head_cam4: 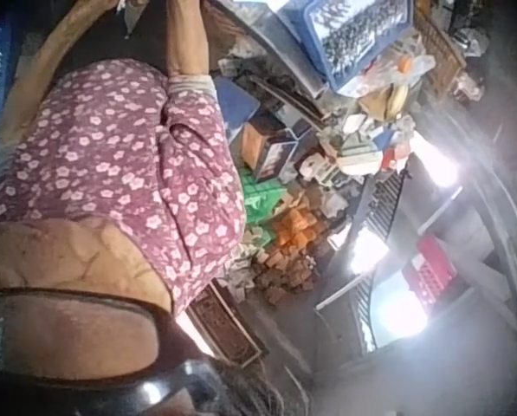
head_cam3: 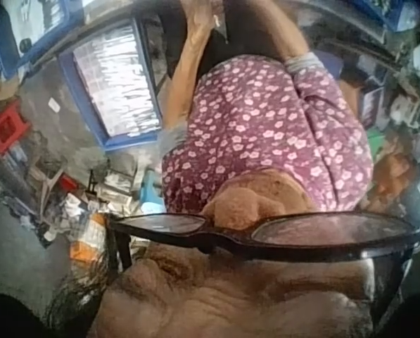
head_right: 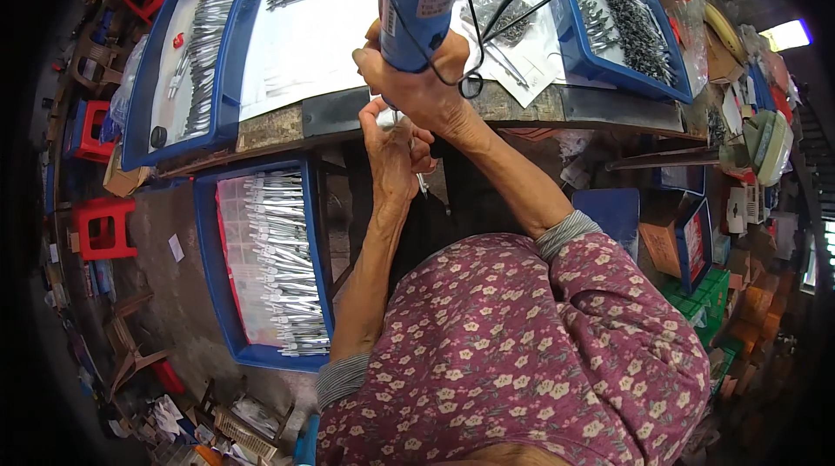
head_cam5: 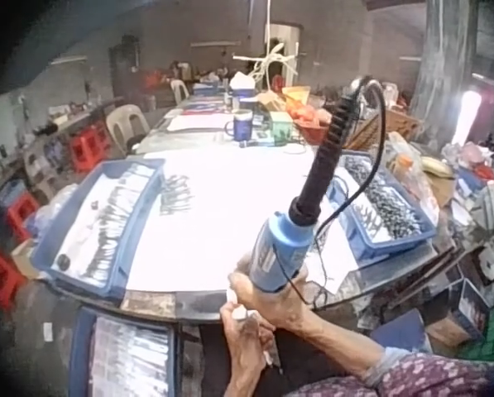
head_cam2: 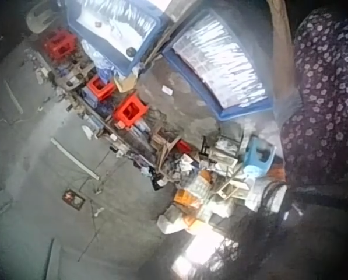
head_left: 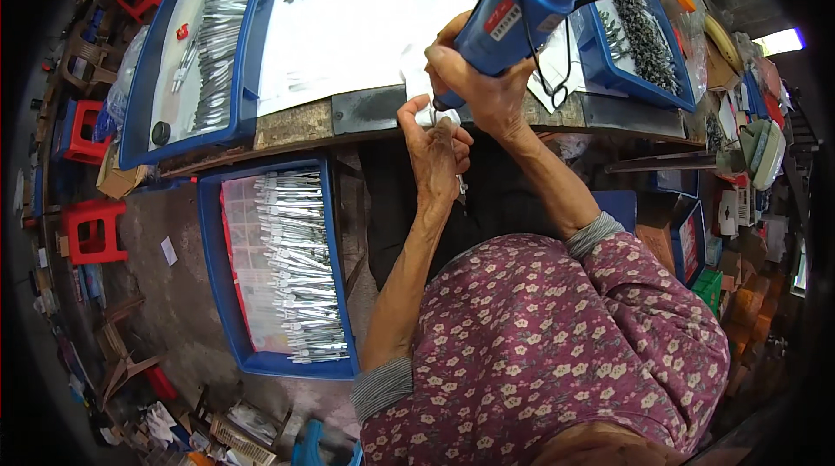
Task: Using a handheld electric screwdriver to process or assemble small metal components at a workstation.
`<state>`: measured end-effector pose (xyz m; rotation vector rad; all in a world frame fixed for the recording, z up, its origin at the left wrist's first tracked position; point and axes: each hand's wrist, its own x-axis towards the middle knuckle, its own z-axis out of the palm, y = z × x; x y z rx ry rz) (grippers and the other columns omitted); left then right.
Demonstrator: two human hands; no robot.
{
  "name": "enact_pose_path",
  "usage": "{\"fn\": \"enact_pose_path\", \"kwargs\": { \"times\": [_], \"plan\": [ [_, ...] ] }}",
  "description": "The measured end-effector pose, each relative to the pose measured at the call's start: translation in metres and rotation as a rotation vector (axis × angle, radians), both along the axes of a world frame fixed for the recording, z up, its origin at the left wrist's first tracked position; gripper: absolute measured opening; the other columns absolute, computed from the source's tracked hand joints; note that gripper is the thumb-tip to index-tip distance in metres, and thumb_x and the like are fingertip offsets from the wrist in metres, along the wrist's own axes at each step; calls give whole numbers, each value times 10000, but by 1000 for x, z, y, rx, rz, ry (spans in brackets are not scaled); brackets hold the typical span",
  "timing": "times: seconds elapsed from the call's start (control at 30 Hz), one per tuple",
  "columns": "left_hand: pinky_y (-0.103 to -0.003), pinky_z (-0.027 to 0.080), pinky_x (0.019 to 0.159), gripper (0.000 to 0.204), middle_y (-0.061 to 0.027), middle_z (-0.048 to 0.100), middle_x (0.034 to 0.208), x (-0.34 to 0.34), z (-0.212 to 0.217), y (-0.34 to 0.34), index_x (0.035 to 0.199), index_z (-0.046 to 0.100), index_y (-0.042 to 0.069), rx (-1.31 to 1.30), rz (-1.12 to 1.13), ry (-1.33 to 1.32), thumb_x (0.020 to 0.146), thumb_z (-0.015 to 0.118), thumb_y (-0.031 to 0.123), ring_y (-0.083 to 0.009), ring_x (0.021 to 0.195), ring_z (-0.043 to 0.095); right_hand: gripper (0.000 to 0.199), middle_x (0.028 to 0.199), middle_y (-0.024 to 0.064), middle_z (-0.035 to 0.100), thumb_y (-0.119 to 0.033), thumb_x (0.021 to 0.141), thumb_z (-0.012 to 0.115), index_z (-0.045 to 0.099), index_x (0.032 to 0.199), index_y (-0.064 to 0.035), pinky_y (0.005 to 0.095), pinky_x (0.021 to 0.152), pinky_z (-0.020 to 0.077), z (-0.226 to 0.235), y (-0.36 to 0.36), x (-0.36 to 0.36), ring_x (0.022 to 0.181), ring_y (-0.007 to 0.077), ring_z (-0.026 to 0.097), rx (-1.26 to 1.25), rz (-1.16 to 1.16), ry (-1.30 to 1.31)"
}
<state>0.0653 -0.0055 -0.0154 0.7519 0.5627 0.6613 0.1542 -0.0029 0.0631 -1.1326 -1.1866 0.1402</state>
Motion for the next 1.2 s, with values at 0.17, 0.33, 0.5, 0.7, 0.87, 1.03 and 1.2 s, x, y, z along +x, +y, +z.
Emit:
{"fn": "enact_pose_path", "kwargs": {
  "times": [0.17,0.33,0.5,0.7,0.87,1.03,1.2],
  "plan": [
    [-168,254,338,388,-59,488,587,2,-3,0,1136,250,98,25,-1,23,873,488,257,-54,397,367,89,589,59,566,41,698,583,537,770,17,221,431,450,-3,2,2,482,101,551,-80,-23,-23],
    [-169,252,337,363,-53,485,582,2,-6,-1,1127,253,99,21,23,-9,874,476,233,-49,396,360,114,589,46,574,16,683,604,547,781,4,208,430,454,8,8,-5,488,81,553,-161,-28,90],
    [-169,252,344,360,-48,477,591,3,-2,-2,1132,249,100,-12,13,28,873,466,224,-51,404,360,148,597,31,571,21,670,602,547,807,10,215,449,455,-7,5,3,499,76,553,-62,-82,-98],
    [-168,259,350,372,-50,480,600,-2,-6,-1,1138,248,101,15,-16,-8,873,474,234,-48,409,361,187,641,52,580,18,675,615,563,854,3,220,477,454,7,-9,-3,530,108,564,-58,-90,107],
    [-162,270,358,328,-49,487,609,-8,-3,0,1131,264,113,-3,-55,-16,882,454,209,-55,430,381,165,644,78,590,11,673,625,576,830,18,248,490,473,3,-6,-3,530,136,576,-62,-29,263],
    [-178,263,351,261,-56,489,620,-44,3,-10,1098,273,90,46,-5,50,879,408,135,-54,435,369,65,598,66,572,9,691,591,581,751,32,217,499,445,-1,2,2,521,117,559,-64,-68,147],
    [-151,326,377,186,-58,507,659,-112,-23,-10,1034,322,63,55,248,172,887,420,120,-39,467,393,107,618,71,570,56,682,587,580,788,45,233,505,455,-20,13,10,513,125,550,64,-4,46]
  ]
}}
